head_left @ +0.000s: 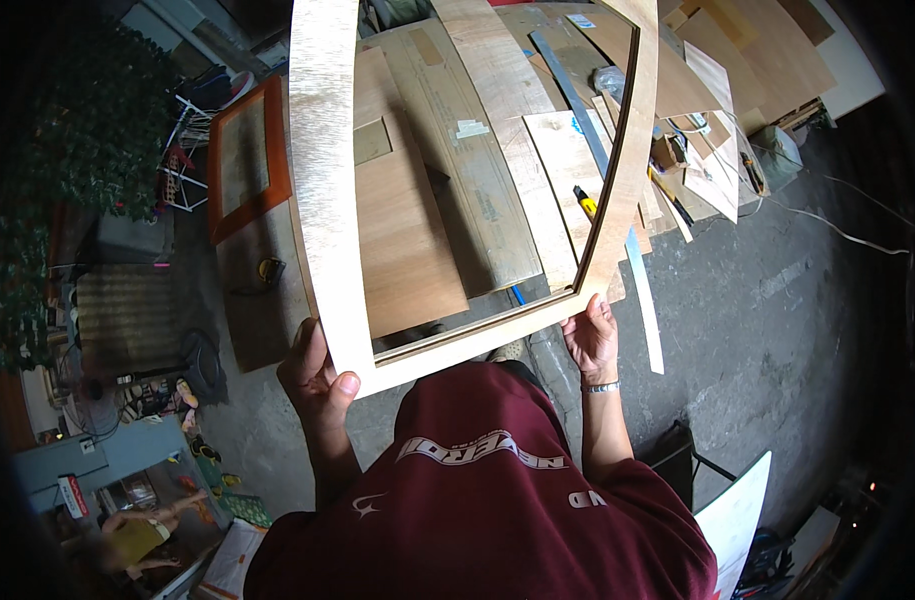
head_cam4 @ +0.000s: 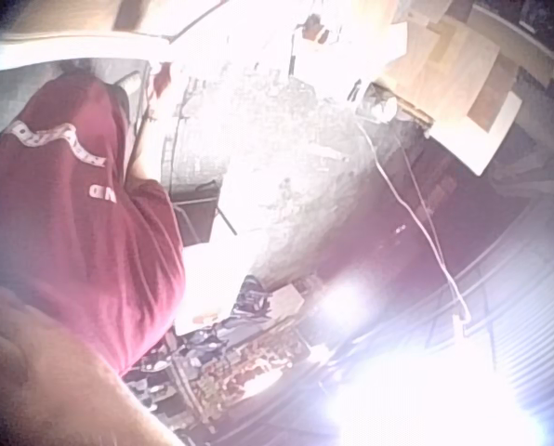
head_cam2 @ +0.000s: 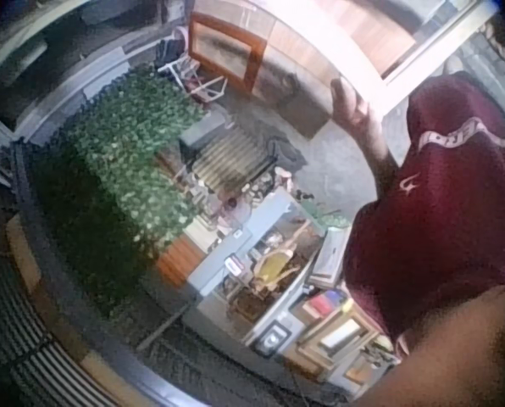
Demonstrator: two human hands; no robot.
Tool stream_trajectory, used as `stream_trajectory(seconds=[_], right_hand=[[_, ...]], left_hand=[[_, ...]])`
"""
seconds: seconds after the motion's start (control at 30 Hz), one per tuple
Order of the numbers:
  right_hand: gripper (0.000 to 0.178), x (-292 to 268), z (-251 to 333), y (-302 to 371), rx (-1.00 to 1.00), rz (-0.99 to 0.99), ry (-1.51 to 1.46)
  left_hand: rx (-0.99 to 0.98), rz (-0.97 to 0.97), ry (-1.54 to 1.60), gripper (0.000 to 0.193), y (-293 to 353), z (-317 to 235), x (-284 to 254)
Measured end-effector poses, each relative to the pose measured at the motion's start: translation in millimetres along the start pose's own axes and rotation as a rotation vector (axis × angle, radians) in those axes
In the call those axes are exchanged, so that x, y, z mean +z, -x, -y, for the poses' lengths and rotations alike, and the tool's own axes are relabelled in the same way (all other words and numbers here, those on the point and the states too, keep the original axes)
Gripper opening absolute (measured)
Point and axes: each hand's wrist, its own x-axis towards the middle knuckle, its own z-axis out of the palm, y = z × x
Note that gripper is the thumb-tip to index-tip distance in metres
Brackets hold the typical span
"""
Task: The person measures and marks a wooden board with a tape measure and pencil, then uses a utility knife and metal ruler to cut the board along the marked lines. The person handles multiple wooden pieces and tools on a cluttered workbench.
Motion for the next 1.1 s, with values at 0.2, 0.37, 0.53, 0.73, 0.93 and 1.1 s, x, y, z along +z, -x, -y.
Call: stream_trajectory(seconds=[0.2, 0.37, 0.53, 0.73, 0.93, 1.1], right_hand=[[0.038, -6, 2, -1, 0.021, 0.007, -0.011], [0.038, -14, 7, -4, 0.046, 0.028, 0.024], [0.038, -11, 14, -6, 0.036, -0.026, 0.154], [0.032, -30, -8, -14, 0.115, -0.116, 0.286], [0.018, -58, -74, -11, 0.342, -0.21, 0.308], [0.024, -71, -129, -15, 0.523, -0.276, 0.288]], left_hand=[[-0.01, -0.001, -0.034, 0.069, 3, -5, 4], [-0.017, -0.01, -0.087, 0.064, 5, -1, 5], [-0.156, -0.047, 0.042, 0.053, 6, 21, 19], [-0.375, -0.156, 0.155, 0.048, 31, 113, 20], [-0.54, -0.251, 0.348, 0.045, 85, 193, -8], [-0.681, -0.253, 0.258, 0.043, 118, 257, -70]])
